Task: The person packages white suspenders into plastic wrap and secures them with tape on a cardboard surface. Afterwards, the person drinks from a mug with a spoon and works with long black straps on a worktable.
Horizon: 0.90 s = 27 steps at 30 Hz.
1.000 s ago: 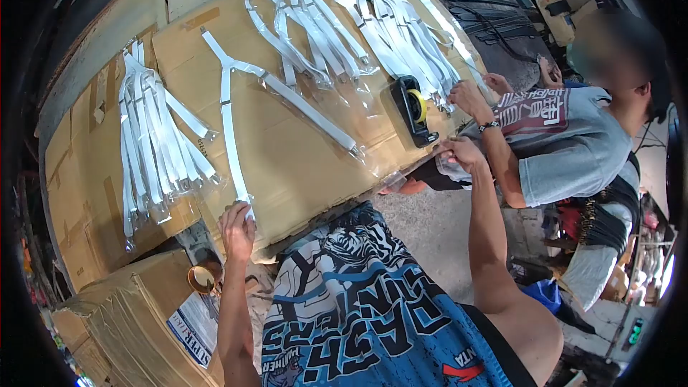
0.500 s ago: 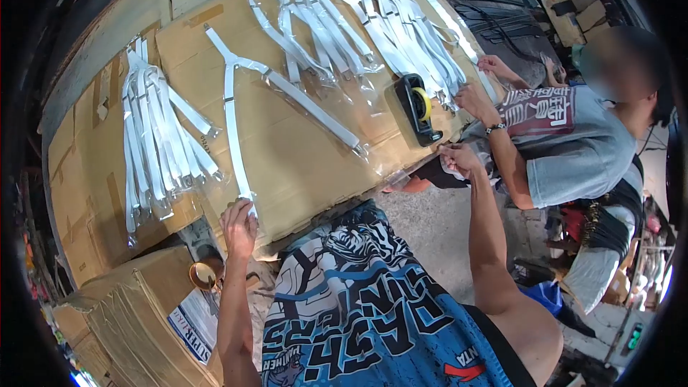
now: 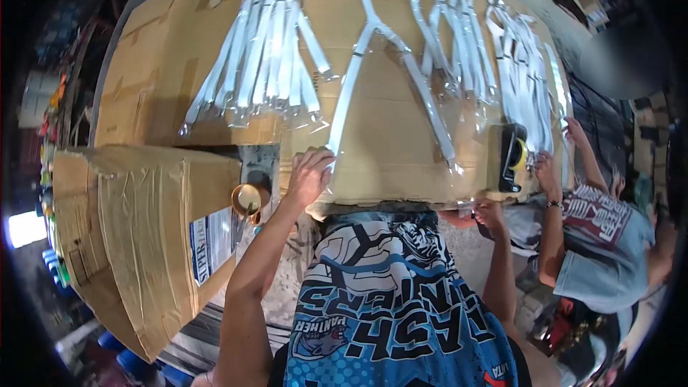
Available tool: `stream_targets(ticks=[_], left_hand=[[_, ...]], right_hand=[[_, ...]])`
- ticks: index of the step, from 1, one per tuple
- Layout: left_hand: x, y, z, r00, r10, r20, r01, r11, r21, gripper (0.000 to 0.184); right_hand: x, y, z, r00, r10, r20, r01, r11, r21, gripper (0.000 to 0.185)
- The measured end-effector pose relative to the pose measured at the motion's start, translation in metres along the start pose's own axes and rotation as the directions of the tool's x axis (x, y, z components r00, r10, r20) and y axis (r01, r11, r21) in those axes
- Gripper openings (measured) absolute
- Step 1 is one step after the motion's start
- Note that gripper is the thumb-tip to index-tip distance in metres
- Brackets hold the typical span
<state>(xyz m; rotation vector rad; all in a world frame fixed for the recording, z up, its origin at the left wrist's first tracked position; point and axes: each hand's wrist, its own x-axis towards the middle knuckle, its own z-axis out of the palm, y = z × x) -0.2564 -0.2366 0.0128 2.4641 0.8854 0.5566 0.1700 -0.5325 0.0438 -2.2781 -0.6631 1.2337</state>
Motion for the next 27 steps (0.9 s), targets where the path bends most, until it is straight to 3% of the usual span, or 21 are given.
stream_targets(ticks=[2,5,7,11,14,20,27], left_hand=[[0.000,0.001,-0.001,1.000,-0.017,0.003,0.017,1.000,0.002,0.026],[-0.002,0.000,-0.001,1.000,-0.018,0.012,0.018,1.000,-0.002,0.026],[-0.001,0.002,-0.002,1.000,-0.018,0.024,0.018,1.000,0.006,0.026],[-0.003,0.001,-0.002,1.000,-0.021,-0.007,0.021,1.000,0.007,0.026],[-0.004,-0.002,0.001,1.000,-0.018,-0.022,0.018,1.000,-0.003,0.027],[-0.007,-0.001,0.001,0.999,-0.043,-0.026,0.043,0.999,0.000,0.031],[-0.005,-0.001,-0.001,0.998,-0.066,0.018,0.066,0.998,-0.006,0.036]], right_hand=[[-0.016,-0.070,0.037,0.950,-0.279,0.143,0.275,0.960,0.049,0.013],[0.012,-0.148,0.097,0.830,-0.456,0.321,0.479,0.878,0.010,0.022],[0.023,-0.212,0.128,0.720,-0.466,0.514,0.623,0.760,-0.185,0.029],[0.058,-0.281,0.183,0.486,-0.579,0.655,0.830,0.540,-0.138,0.036],[0.091,-0.297,0.214,0.411,-0.545,0.731,0.861,0.495,-0.115,0.036],[0.111,-0.312,0.235,0.400,-0.399,0.825,0.865,0.462,-0.196,0.036],[0.132,-0.299,0.253,0.352,-0.475,0.807,0.913,0.366,-0.182,0.032]])
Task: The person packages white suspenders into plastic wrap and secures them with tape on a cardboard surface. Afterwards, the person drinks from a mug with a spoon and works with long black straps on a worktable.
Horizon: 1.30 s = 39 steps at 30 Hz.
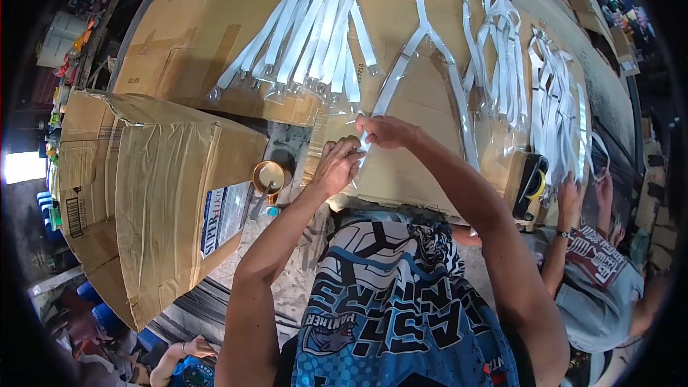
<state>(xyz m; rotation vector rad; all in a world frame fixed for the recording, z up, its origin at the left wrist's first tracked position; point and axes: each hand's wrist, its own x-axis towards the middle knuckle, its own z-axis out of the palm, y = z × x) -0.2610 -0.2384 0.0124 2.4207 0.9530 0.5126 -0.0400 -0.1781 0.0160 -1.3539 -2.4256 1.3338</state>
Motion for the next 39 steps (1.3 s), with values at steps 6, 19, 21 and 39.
stream_targets(ticks=[6,19,21,39], left_hand=[[-0.001,-0.001,0.001,1.000,0.001,0.022,-0.001,1.000,-0.020,0.038],[0.003,0.001,-0.002,0.996,0.087,-0.033,-0.086,0.995,0.040,0.027],[0.001,0.000,0.000,0.993,0.114,-0.033,-0.112,0.992,0.064,0.026],[0.002,0.000,-0.005,0.996,0.089,-0.020,-0.088,0.996,0.007,0.032]], right_hand=[[0.003,-0.005,0.001,0.999,0.002,-0.040,-0.005,0.997,-0.082,0.038],[0.009,-0.005,-0.001,0.932,0.229,-0.280,-0.316,0.892,-0.322,0.077],[0.009,-0.004,0.000,0.927,0.244,-0.286,-0.337,0.876,-0.345,0.080],[-0.013,0.001,0.006,0.791,0.447,-0.417,-0.496,0.868,-0.009,0.068]])
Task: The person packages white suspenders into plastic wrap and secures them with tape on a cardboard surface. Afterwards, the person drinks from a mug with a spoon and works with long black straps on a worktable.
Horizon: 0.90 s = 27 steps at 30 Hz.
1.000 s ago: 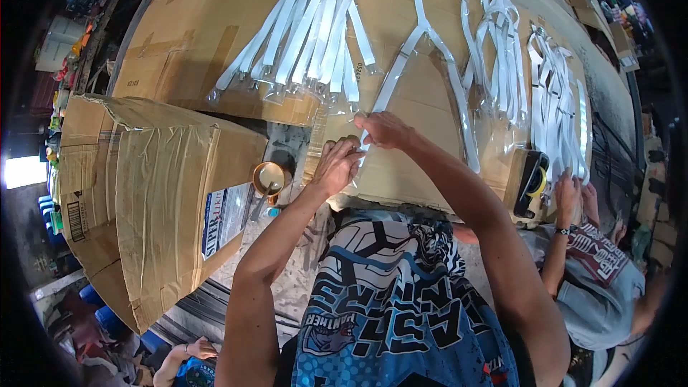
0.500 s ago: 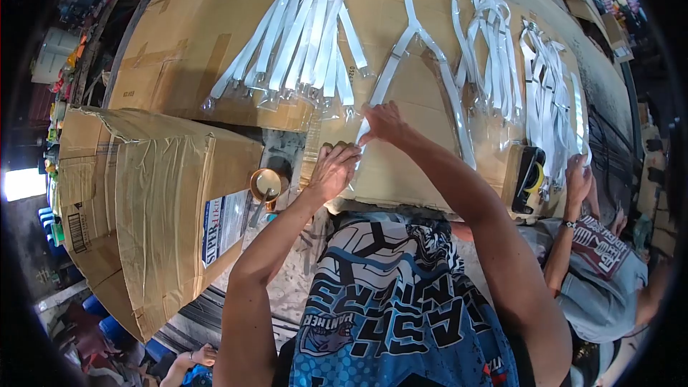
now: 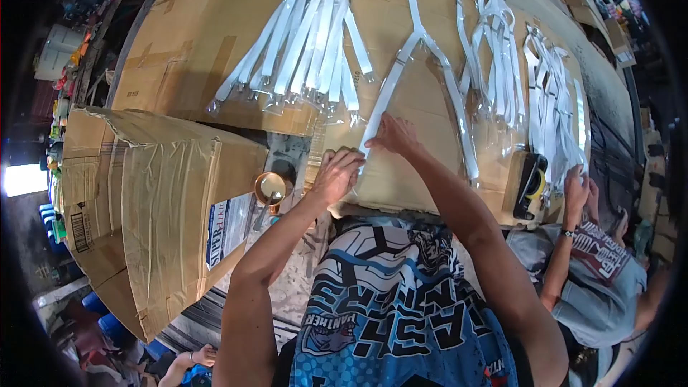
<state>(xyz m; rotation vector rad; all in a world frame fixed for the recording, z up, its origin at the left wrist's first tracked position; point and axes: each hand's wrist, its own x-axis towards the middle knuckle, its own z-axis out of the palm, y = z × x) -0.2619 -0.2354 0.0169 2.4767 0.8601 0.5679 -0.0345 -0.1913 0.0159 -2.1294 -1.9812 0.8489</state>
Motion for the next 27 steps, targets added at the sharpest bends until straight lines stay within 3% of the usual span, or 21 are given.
stream_targets(ticks=[2,5,11,19,27], left_hand=[[0.000,-0.001,0.001,1.000,-0.006,0.001,0.006,1.000,-0.019,0.033],[-0.001,0.000,0.001,1.000,-0.005,-0.003,0.005,1.000,-0.009,0.034],[0.001,-0.002,-0.001,1.000,0.015,0.013,-0.015,1.000,0.016,0.032],[0.010,0.007,-0.002,0.988,-0.069,0.137,0.054,0.992,0.111,0.054],[0.008,0.018,0.001,0.991,-0.084,0.108,0.070,0.990,0.122,0.035]], right_hand=[[0.001,0.000,0.005,0.998,0.022,-0.057,-0.024,0.999,-0.047,0.063],[0.008,0.002,-0.005,0.988,0.112,0.102,-0.124,0.986,0.112,0.061],[0.003,0.011,0.004,0.995,0.060,0.082,-0.071,0.987,0.142,0.062],[-0.003,-0.001,0.011,0.995,0.101,0.013,-0.101,0.995,0.013,0.061],[-0.006,0.000,0.017,0.993,0.118,-0.013,-0.118,0.993,-0.006,0.060]])
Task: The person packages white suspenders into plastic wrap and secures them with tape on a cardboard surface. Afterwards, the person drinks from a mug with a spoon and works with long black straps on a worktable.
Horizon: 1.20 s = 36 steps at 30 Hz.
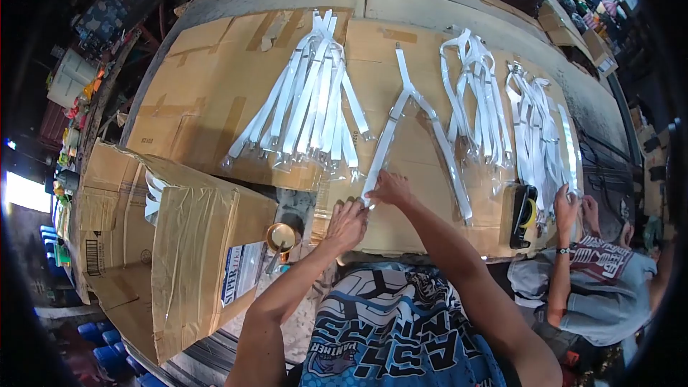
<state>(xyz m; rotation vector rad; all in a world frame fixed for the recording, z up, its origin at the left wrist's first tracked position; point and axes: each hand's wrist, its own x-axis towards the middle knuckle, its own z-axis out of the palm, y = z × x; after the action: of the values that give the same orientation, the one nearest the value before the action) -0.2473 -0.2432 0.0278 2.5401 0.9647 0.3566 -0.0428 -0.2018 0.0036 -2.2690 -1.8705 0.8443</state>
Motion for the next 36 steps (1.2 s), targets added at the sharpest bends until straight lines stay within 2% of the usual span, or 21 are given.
stream_targets(ticks=[6,12,14,17,22,23,25,28,30,33,36], left_hand=[[-0.005,0.003,0.000,0.998,-0.004,-0.062,0.002,0.999,-0.043,0.027],[-0.005,0.011,-0.002,0.994,-0.088,-0.059,0.085,0.995,-0.056,0.026],[-0.002,0.016,-0.008,0.994,-0.105,-0.034,0.101,0.991,-0.082,0.025],[-0.002,0.023,-0.004,0.976,-0.174,-0.134,0.153,0.976,-0.156,0.021],[-0.009,0.027,0.002,0.929,-0.259,-0.263,0.186,0.944,-0.271,0.024],[-0.012,0.023,0.009,0.922,-0.265,-0.283,0.184,0.941,-0.283,0.026],[-0.020,0.016,0.018,0.899,-0.287,-0.331,0.199,0.941,-0.273,0.031],[-0.023,0.013,0.018,0.896,-0.286,-0.339,0.196,0.941,-0.275,0.049],[-0.018,0.012,0.029,0.828,-0.360,-0.429,0.201,0.906,-0.373,0.057],[-0.015,0.014,0.055,0.753,-0.451,-0.479,0.223,0.860,-0.459,0.068],[-0.017,0.013,0.071,0.730,-0.488,-0.477,0.259,0.845,-0.468,0.071]], right_hand=[[0.006,0.008,0.007,0.999,-0.010,0.041,0.008,0.998,0.066,0.062],[0.012,0.019,-0.003,0.989,-0.060,0.136,0.006,0.931,0.365,0.051],[-0.005,0.023,0.005,1.000,-0.015,0.014,0.007,0.898,0.440,0.045],[-0.040,0.043,0.002,0.976,0.080,-0.201,0.038,0.853,0.521,0.035],[-0.140,0.102,0.032,0.880,0.308,-0.363,-0.156,0.907,0.391,0.038],[-0.165,0.095,0.022,0.890,0.376,-0.259,-0.187,0.817,0.545,0.041],[-0.185,0.111,0.041,0.912,0.363,-0.193,-0.224,0.831,0.510,0.037],[-0.195,0.091,0.038,0.927,0.290,-0.237,-0.178,0.899,0.400,0.038],[-0.191,0.098,0.041,0.917,0.244,-0.316,-0.120,0.923,0.365,0.038],[-0.173,0.132,0.051,0.939,0.266,-0.217,-0.142,0.878,0.458,0.032],[-0.162,0.141,0.046,0.964,0.251,-0.085,-0.132,0.733,0.667,0.029]])
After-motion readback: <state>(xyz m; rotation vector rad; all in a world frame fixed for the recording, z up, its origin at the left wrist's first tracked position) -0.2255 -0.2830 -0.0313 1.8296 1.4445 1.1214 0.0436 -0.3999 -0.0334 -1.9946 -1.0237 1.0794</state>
